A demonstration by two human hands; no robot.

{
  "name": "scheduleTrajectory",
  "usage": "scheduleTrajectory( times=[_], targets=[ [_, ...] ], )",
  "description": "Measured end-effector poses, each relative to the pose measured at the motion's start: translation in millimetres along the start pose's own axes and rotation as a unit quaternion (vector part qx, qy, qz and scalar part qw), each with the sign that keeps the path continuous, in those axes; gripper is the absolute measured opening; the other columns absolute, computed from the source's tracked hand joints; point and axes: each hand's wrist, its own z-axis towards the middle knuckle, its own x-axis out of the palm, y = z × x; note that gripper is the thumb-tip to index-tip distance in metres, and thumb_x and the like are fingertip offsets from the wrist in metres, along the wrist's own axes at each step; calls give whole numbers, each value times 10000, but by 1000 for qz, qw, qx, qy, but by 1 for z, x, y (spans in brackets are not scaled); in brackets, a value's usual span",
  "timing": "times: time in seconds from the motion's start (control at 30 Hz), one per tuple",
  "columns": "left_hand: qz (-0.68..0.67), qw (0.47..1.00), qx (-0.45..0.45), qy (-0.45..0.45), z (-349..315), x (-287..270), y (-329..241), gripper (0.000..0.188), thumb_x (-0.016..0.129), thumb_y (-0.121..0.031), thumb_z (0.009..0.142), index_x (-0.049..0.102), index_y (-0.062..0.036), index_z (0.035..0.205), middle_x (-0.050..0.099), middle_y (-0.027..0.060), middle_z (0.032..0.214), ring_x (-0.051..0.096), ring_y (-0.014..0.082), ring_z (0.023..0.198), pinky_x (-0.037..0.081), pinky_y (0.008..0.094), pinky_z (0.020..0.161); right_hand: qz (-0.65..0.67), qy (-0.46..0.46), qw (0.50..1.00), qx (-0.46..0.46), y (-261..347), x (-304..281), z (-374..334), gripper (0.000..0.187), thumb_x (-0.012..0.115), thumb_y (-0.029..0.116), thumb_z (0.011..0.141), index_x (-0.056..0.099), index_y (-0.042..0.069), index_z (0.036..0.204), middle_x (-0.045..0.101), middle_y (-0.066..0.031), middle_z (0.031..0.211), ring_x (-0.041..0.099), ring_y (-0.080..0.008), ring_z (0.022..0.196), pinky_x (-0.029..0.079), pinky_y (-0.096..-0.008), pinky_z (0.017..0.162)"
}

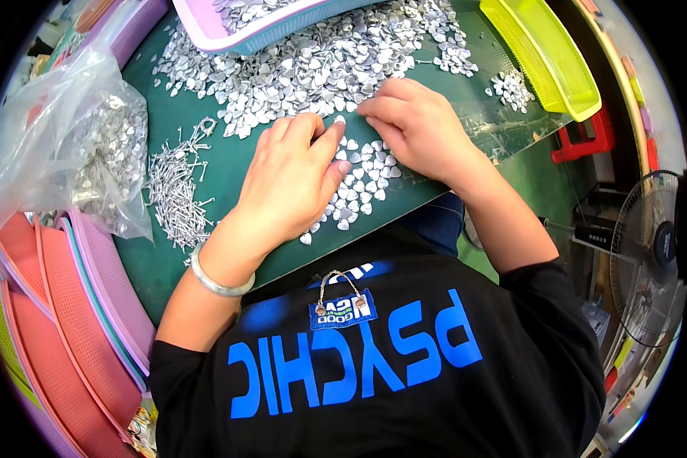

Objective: The person sits at a table and uses both hands to pick up small, silver, heart-shaped metal pieces and thin metal pins. They insert the pins into the holes of the heart pieces and place the assembled items into a pile on the green table surface.

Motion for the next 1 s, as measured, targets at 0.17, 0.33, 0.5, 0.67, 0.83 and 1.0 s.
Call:
scheduleTrajectory(
  times=[0.17,0.33,0.5,0.67,0.83,1.0],
  targets=[
    [-23,999,19,-13,-2,1,2,324,622,-133,846,626,6,1139,535,124,995,512,307,964,413,392,885,-69,14,997,-30,-3,9,9,120,659,86,787,676,78,906,586,-58,820,605,-272,811,502,-377,694],
    [-29,999,31,-31,-1,1,6,303,619,-101,842,635,-1,1128,547,122,971,525,305,932,427,390,859,-55,49,997,-19,-2,4,9,59,643,104,796,657,82,849,592,-70,827,609,-280,828,506,-390,718],
    [3,999,20,-50,3,2,7,288,611,-81,844,638,-5,1120,553,121,946,530,303,898,438,394,825,1,42,999,-6,-3,1,5,66,649,107,806,641,70,860,595,-72,846,608,-291,831,506,-397,718],
    [2,999,9,-32,6,1,6,292,613,-80,841,639,-16,1125,547,118,917,531,302,878,441,393,810,3,44,999,-18,-4,-4,2,77,660,89,815,631,50,876,594,-80,839,606,-300,791,495,-382,671],
    [8,999,15,-48,8,-1,9,290,612,-81,842,641,-29,1126,542,118,896,535,301,862,449,396,780,-28,-32,993,114,-38,-39,-12,99,602,141,853,635,52,880,621,-121,849,619,-333,816,508,-407,733],
    [80,995,-39,-39,21,0,-2,296,587,-123,871,627,-52,1156,583,116,849,576,315,825,477,415,735,-260,-58,935,233,-85,-80,-36,136,582,155,868,656,45,896,647,-140,884,637,-334,844,509,-423,766]
  ],
)
